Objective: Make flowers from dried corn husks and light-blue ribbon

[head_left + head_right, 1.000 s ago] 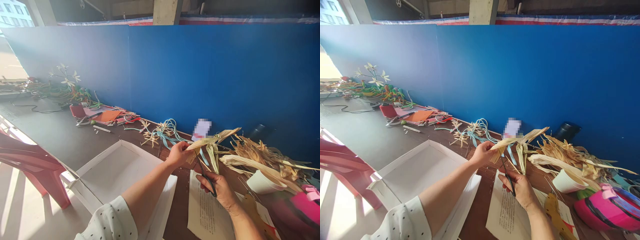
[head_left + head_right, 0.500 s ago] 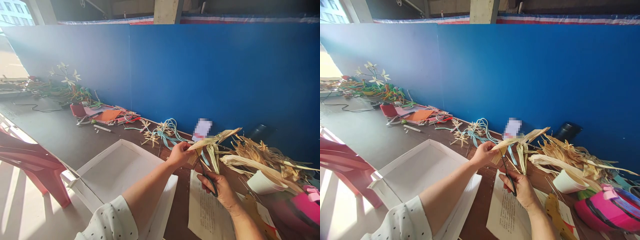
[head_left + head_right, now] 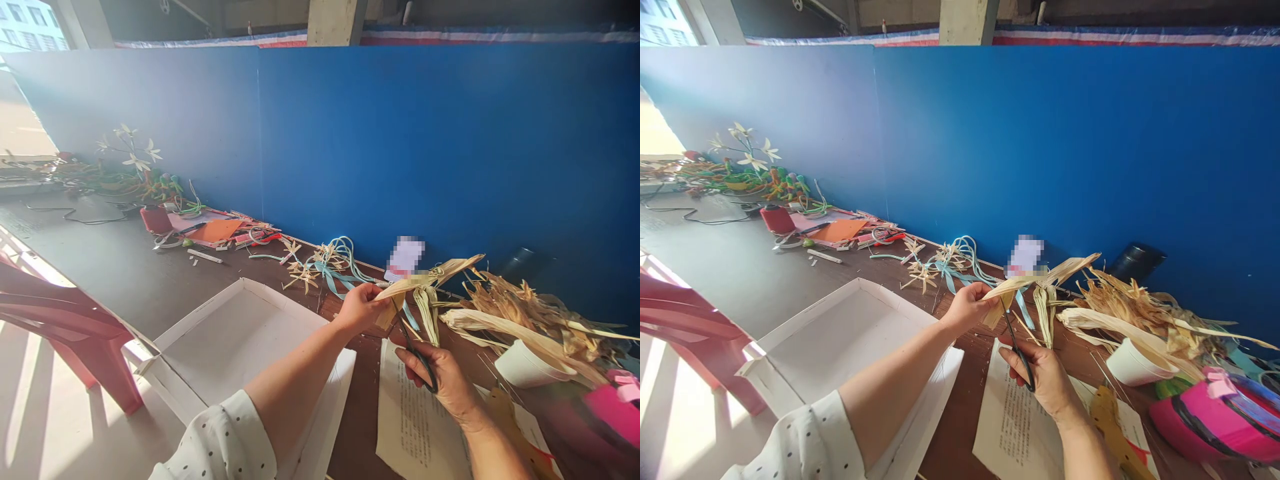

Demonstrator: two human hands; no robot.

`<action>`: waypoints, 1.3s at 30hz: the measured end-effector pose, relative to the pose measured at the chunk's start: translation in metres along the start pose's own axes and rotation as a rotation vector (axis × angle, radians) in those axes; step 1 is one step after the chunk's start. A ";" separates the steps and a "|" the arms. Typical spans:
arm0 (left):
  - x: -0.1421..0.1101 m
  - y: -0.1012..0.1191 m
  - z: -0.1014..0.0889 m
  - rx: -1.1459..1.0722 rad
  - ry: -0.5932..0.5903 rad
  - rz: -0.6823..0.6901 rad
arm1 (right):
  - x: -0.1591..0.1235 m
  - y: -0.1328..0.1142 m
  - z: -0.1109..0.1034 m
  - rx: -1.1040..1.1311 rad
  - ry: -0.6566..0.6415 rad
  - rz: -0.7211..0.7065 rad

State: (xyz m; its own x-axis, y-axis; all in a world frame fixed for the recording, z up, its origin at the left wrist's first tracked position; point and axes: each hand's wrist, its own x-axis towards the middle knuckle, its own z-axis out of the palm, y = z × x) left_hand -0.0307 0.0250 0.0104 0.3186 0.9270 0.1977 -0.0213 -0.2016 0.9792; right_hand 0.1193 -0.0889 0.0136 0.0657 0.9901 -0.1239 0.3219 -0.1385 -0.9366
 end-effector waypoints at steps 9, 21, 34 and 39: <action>0.004 -0.007 0.002 -0.051 0.016 -0.003 | -0.003 -0.004 -0.001 -0.061 -0.001 -0.006; 0.002 0.000 -0.002 -0.104 -0.009 0.004 | -0.005 -0.008 0.001 -0.098 0.011 -0.019; 0.001 0.004 -0.002 -0.090 0.005 -0.014 | -0.001 -0.001 0.001 -0.077 -0.010 -0.018; 0.000 0.004 -0.001 -0.078 0.015 -0.022 | -0.001 0.000 0.002 -0.061 -0.020 -0.029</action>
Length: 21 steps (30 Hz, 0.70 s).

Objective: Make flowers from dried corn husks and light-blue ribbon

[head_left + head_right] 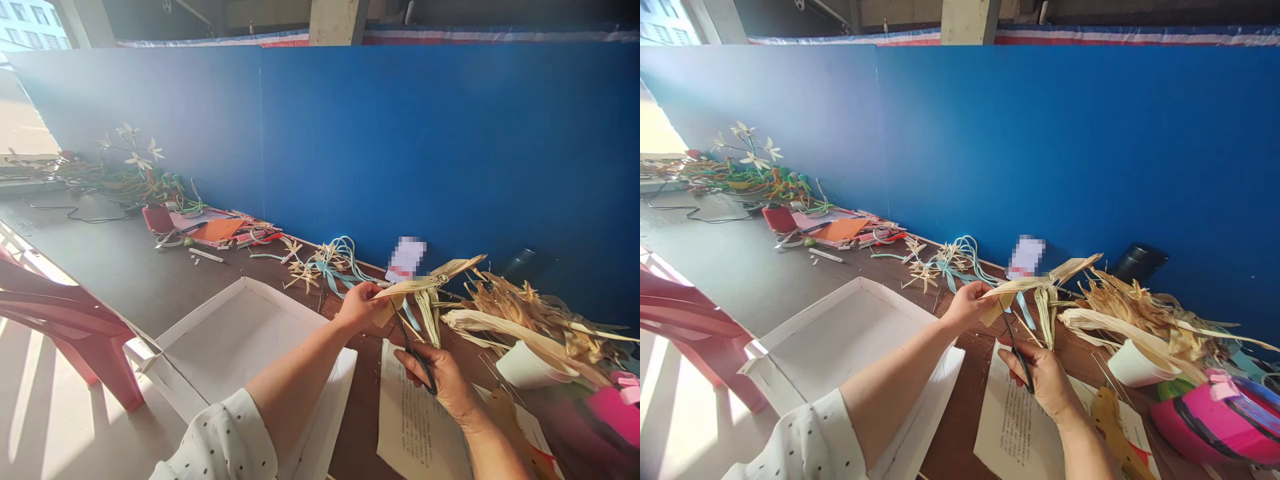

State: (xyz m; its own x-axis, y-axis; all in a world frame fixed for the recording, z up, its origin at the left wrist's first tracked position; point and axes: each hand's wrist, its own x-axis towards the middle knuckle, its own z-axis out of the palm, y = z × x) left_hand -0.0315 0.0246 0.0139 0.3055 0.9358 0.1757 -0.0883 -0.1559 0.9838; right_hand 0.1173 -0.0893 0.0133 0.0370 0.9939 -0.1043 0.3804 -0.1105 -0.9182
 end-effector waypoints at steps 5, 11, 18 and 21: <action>0.000 -0.004 0.002 0.013 0.020 0.001 | 0.000 0.001 0.000 0.011 0.011 0.031; 0.001 -0.006 0.003 0.026 0.041 0.012 | 0.001 0.002 0.000 0.019 0.014 0.044; 0.001 -0.004 0.002 0.034 0.044 0.001 | 0.002 0.003 -0.001 0.005 0.002 0.045; 0.001 -0.003 0.002 0.034 0.048 -0.002 | 0.001 0.000 -0.001 -0.029 0.009 0.045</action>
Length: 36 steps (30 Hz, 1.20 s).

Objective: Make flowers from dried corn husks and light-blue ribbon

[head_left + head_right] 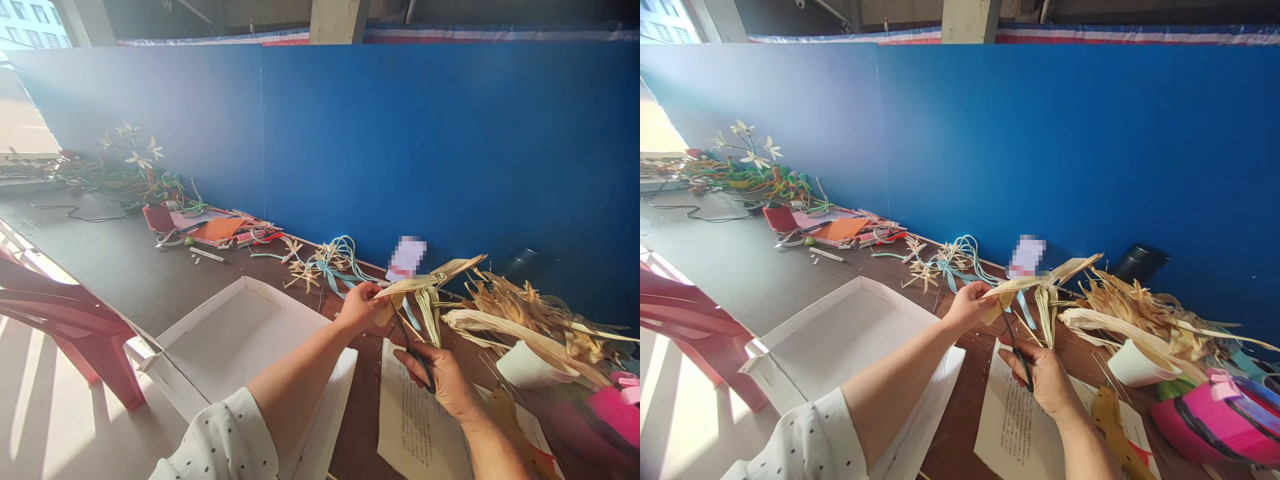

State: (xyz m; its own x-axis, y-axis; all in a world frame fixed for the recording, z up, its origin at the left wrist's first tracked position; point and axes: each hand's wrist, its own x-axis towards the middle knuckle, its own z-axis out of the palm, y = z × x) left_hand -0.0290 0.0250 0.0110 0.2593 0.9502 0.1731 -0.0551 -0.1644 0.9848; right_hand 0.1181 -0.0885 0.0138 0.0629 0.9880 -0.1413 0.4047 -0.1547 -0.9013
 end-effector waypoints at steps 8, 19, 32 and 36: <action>-0.002 0.006 -0.002 -0.051 -0.020 -0.005 | -0.001 -0.002 0.000 0.000 -0.005 -0.020; -0.002 0.011 -0.007 -0.072 -0.070 0.022 | 0.000 0.002 -0.003 -0.046 -0.032 -0.055; -0.001 0.009 -0.006 -0.084 -0.075 0.029 | 0.001 -0.001 -0.002 -0.047 -0.041 -0.059; 0.000 0.007 -0.006 -0.065 -0.067 0.041 | 0.000 -0.001 -0.002 -0.038 -0.033 -0.042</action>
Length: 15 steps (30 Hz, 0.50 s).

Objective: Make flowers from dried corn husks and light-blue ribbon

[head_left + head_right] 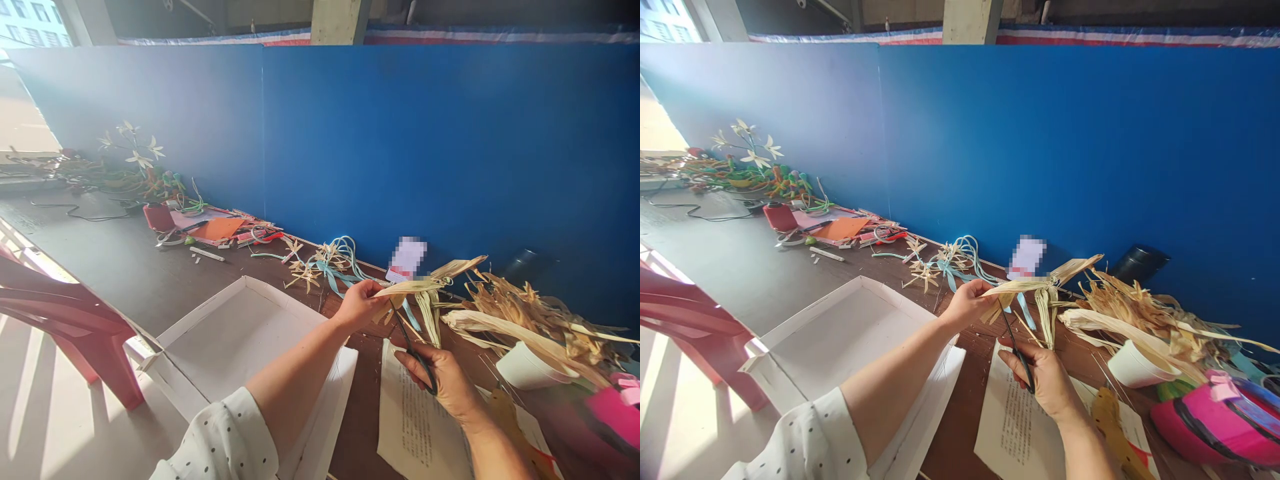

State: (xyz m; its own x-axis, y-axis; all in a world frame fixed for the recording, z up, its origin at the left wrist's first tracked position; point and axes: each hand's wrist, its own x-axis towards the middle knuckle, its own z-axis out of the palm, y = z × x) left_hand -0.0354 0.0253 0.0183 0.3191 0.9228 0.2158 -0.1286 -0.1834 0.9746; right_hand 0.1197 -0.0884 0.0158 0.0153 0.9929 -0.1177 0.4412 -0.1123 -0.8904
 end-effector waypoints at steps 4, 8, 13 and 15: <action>0.001 -0.002 0.001 0.000 -0.004 -0.004 | -0.003 -0.004 0.001 -0.031 0.011 -0.017; 0.001 -0.003 0.001 0.000 -0.005 -0.013 | -0.005 -0.008 0.002 -0.028 0.013 -0.020; 0.001 -0.004 0.002 0.014 0.006 -0.005 | -0.003 -0.006 0.002 0.004 0.037 -0.002; 0.001 -0.003 0.002 0.006 0.002 -0.013 | -0.002 -0.004 0.002 0.020 0.042 0.009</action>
State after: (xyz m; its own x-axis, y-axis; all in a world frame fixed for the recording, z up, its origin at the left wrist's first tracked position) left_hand -0.0332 0.0259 0.0154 0.3184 0.9260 0.2030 -0.1189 -0.1735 0.9776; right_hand 0.1162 -0.0901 0.0183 0.0576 0.9925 -0.1077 0.4229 -0.1219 -0.8980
